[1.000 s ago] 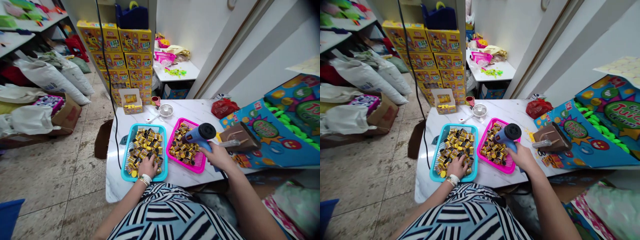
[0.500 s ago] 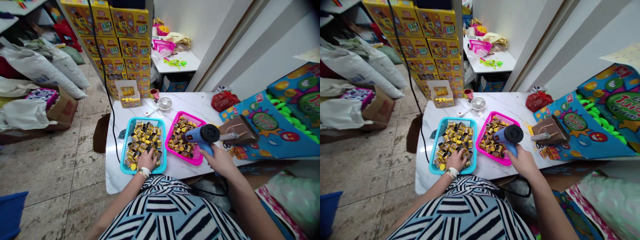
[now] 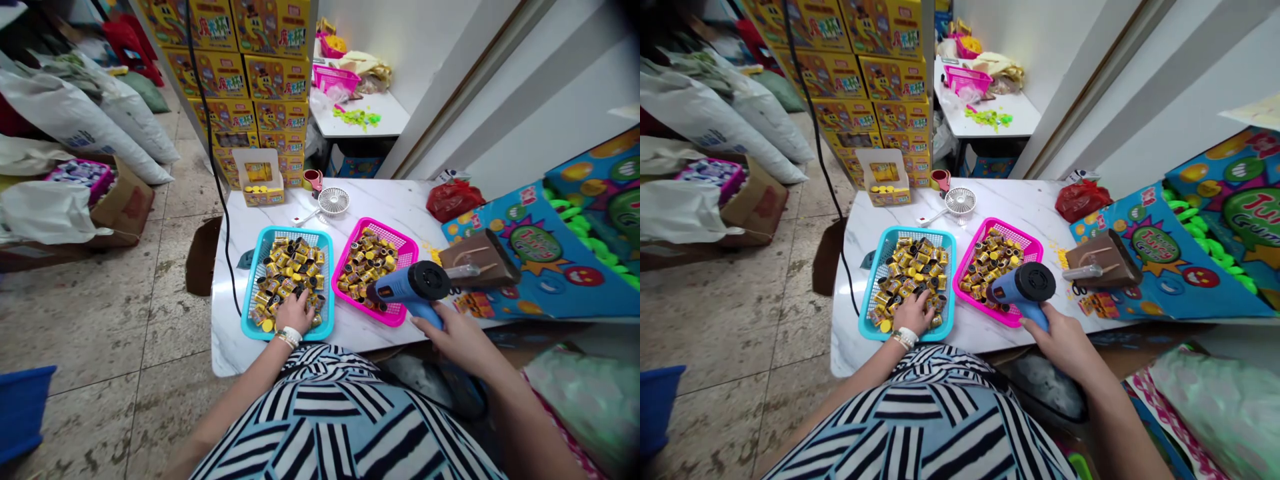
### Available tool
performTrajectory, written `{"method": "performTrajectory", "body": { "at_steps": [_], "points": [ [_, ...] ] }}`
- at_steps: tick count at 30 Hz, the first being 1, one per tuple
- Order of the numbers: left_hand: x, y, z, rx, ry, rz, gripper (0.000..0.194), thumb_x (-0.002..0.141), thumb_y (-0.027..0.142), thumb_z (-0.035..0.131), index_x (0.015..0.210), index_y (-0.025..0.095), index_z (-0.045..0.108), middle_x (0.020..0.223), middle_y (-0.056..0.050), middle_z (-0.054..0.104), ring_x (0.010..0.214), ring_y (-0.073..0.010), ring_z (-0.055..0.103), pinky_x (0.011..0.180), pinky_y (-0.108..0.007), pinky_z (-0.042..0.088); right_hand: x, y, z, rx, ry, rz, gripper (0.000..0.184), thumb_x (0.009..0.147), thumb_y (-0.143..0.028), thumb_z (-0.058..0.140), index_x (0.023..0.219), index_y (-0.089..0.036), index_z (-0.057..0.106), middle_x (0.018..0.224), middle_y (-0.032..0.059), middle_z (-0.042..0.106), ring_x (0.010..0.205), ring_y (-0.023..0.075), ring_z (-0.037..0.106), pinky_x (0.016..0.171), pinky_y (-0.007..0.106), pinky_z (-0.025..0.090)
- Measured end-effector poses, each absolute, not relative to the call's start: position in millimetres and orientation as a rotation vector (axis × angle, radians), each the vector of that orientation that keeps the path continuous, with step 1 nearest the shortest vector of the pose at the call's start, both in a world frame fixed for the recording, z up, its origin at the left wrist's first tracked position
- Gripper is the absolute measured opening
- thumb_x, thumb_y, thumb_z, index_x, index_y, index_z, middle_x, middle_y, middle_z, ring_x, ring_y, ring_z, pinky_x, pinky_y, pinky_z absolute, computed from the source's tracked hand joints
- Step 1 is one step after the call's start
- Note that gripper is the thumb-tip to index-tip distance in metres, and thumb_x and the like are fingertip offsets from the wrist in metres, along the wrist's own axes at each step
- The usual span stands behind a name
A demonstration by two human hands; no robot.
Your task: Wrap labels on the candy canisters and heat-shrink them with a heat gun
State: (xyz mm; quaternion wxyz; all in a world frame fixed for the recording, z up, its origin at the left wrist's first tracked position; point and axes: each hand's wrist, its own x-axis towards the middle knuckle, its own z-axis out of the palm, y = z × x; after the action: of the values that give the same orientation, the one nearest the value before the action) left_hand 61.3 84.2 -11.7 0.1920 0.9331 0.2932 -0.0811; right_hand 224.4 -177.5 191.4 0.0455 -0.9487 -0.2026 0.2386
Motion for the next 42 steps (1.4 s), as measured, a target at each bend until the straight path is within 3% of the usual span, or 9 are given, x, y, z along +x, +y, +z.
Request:
{"method": "performTrajectory", "body": {
  "at_steps": [8,17,25,31,36,42],
  "points": [
    [62.3,84.4,-12.7,2.638,0.799,-0.229,0.054,0.092,0.048,0.049,0.143,0.029,0.048,0.109,-0.011,0.059,0.104,-0.0286,0.058,0.083,-0.036,0.046,220.6,-146.8,190.4,-2.820,-0.623,0.739,0.042,0.091,-0.052,0.048,0.114,-0.019,0.060,0.063,0.0049,0.068,0.069,0.0281,0.069,0.064,0.031,0.044],
    [63.8,84.9,-12.9,2.635,0.819,-0.268,0.056,0.092,0.048,0.049,0.145,0.030,0.045,0.111,-0.011,0.058,0.104,-0.0274,0.060,0.082,-0.034,0.047,232.8,-107.1,166.7,-2.954,-0.713,0.517,0.050,0.094,-0.048,0.047,0.131,-0.015,0.054,0.096,0.0160,0.075,0.090,0.0330,0.071,0.070,0.033,0.044],
    [59.2,92.8,-11.4,2.625,0.854,-0.294,0.057,0.090,0.044,0.053,0.145,0.032,0.046,0.108,-0.010,0.058,0.094,-0.0272,0.062,0.074,-0.033,0.047,231.9,-146.2,178.9,-2.830,-0.671,0.764,0.042,0.090,-0.050,0.051,0.115,-0.018,0.061,0.080,0.0091,0.073,0.080,0.0285,0.070,0.065,0.030,0.044],
    [55.8,95.3,-9.9,2.628,0.819,-0.276,0.061,0.088,0.047,0.056,0.147,0.031,0.045,0.111,-0.011,0.056,0.097,-0.0278,0.060,0.078,-0.034,0.048,232.3,-206.1,184.2,-2.965,-0.452,0.772,0.038,0.088,-0.054,0.049,0.102,-0.020,0.060,0.072,0.0081,0.071,0.071,0.0282,0.069,0.064,0.031,0.044],
    [55.2,89.1,0.6,2.723,0.677,-0.157,0.071,0.083,0.056,0.063,0.147,0.033,0.045,0.126,-0.016,0.048,0.110,-0.0336,0.055,0.090,-0.042,0.046,231.6,-224.6,189.2,-3.088,-0.317,0.643,0.040,0.087,-0.056,0.048,0.101,-0.020,0.059,0.080,0.0125,0.072,0.079,0.0328,0.071,0.066,0.034,0.045],
    [75.4,78.1,22.9,2.849,0.640,0.052,0.056,0.087,0.049,0.060,0.138,0.027,0.057,0.136,-0.019,0.046,0.124,-0.0394,0.045,0.098,-0.052,0.041,224.1,-215.7,187.4,-2.774,-0.345,0.809,0.036,0.086,-0.057,0.049,0.095,-0.023,0.057,0.063,0.0046,0.067,0.063,0.0260,0.068,0.060,0.031,0.044]
  ]
}}
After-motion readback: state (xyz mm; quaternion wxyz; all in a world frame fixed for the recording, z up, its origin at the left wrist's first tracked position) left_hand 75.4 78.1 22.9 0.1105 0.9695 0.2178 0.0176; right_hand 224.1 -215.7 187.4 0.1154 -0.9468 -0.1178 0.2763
